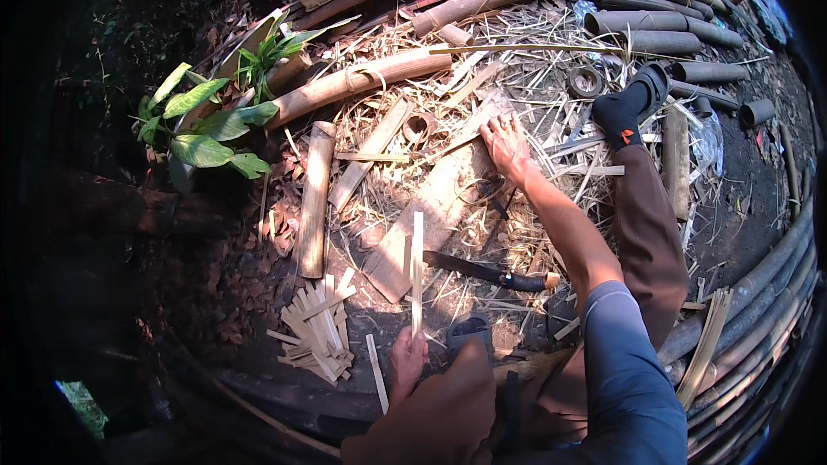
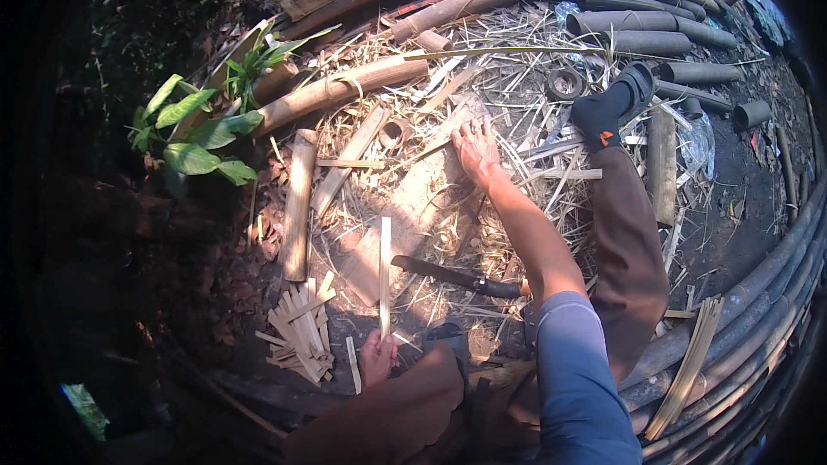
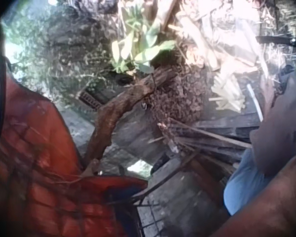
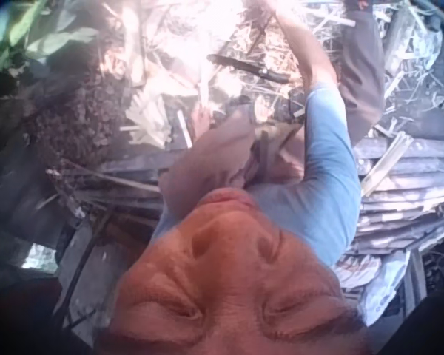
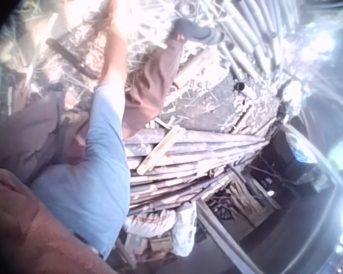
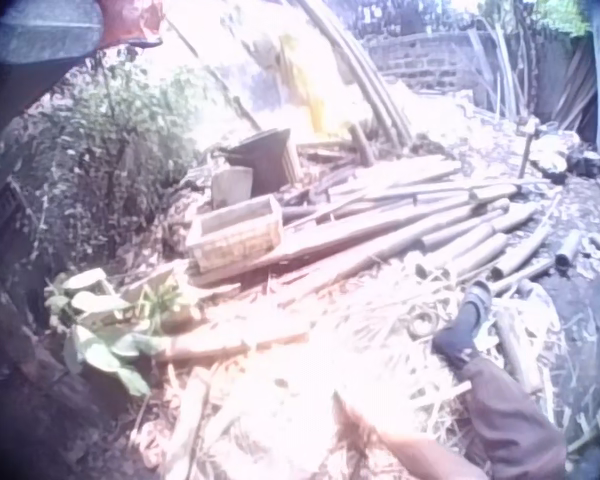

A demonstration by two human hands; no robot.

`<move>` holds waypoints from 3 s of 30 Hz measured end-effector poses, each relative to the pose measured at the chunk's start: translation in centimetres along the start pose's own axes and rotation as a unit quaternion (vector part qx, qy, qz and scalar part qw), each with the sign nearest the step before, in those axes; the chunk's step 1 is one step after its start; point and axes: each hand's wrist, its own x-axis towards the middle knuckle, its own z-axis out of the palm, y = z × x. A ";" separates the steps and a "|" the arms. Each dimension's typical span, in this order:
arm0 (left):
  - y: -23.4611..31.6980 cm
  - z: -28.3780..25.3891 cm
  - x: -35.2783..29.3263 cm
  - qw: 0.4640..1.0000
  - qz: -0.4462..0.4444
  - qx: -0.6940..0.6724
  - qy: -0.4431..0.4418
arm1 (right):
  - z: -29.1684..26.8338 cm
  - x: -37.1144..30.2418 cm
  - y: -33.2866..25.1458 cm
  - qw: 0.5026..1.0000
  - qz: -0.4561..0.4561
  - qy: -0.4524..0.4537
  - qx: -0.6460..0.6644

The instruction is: The person sits on the ground and uses a machete to split bamboo strips into smaller pieces. They repeatedly pick up bamboo pieces, split them, and place the resulting strips on the ground.

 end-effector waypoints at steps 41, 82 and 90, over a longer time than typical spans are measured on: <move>17.6 6.3 5.6 0.866 0.196 -0.458 -0.034 | -12.2 -29.9 -11.8 0.886 -0.040 -0.009 0.461; 14.1 8.7 7.4 0.948 0.109 -0.183 -0.235 | -17.5 -56.8 10.3 0.805 0.537 0.167 0.189; 8.2 8.6 7.8 0.958 0.012 -0.196 -0.210 | -10.7 -72.8 13.6 0.749 0.643 0.159 -0.005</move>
